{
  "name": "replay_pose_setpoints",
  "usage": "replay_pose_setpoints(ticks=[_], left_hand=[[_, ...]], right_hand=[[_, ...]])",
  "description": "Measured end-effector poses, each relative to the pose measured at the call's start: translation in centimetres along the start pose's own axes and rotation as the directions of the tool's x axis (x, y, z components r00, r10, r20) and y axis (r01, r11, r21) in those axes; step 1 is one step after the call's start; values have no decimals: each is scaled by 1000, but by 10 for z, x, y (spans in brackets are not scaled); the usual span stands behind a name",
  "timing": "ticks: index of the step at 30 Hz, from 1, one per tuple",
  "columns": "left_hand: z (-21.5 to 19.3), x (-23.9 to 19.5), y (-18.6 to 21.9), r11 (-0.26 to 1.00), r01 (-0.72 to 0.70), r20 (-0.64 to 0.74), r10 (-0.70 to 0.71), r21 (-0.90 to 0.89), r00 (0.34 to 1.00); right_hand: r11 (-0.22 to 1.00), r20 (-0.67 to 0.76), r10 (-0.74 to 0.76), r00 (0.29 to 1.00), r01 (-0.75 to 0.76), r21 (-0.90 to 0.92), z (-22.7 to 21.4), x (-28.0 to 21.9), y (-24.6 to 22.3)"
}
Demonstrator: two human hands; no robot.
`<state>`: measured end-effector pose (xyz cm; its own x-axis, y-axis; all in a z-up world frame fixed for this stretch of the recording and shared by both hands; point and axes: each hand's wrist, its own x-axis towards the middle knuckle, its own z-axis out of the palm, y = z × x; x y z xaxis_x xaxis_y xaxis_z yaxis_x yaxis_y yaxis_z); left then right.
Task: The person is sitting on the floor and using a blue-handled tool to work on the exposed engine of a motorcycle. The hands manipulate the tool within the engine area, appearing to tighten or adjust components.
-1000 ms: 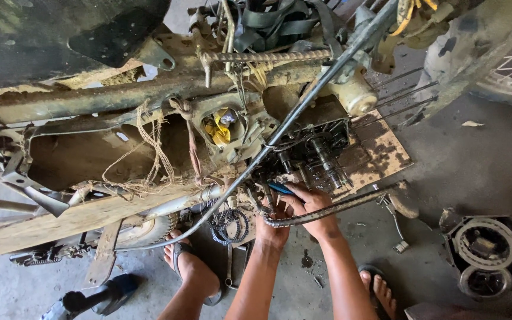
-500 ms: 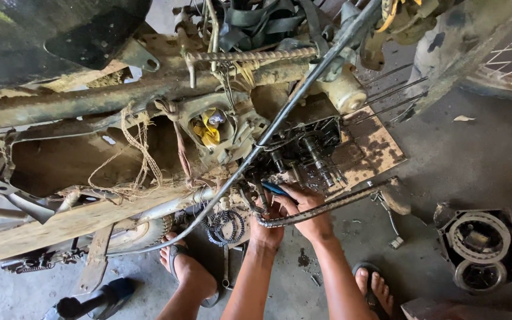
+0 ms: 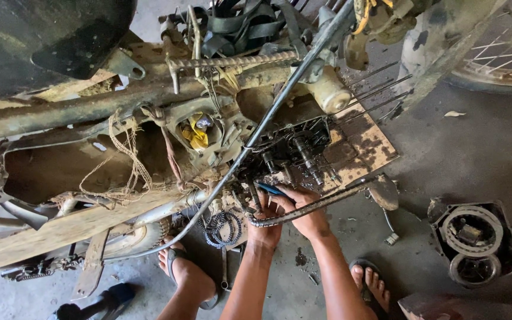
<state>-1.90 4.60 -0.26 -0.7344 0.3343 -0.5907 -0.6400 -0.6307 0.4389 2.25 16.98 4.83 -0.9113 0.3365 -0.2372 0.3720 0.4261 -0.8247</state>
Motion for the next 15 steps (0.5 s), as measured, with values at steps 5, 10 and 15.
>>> replay_pose_setpoints(ticks=[5, 10, 15], left_hand=[[-39, 23, -9, 995, 30, -48, -35, -97, 998], [-24, 16, -2, 994, 72, -49, -76, -84, 996], [-10, 9, 1, 999, 34, -58, -32, 42, 998]], right_hand=[[995, -39, -39, 998, 42, 89, 9, -2, -7], [956, -188, -246, 951, 270, 116, 13, -1, 0], [971, -156, -139, 978, 165, 172, 1, -5, -13]])
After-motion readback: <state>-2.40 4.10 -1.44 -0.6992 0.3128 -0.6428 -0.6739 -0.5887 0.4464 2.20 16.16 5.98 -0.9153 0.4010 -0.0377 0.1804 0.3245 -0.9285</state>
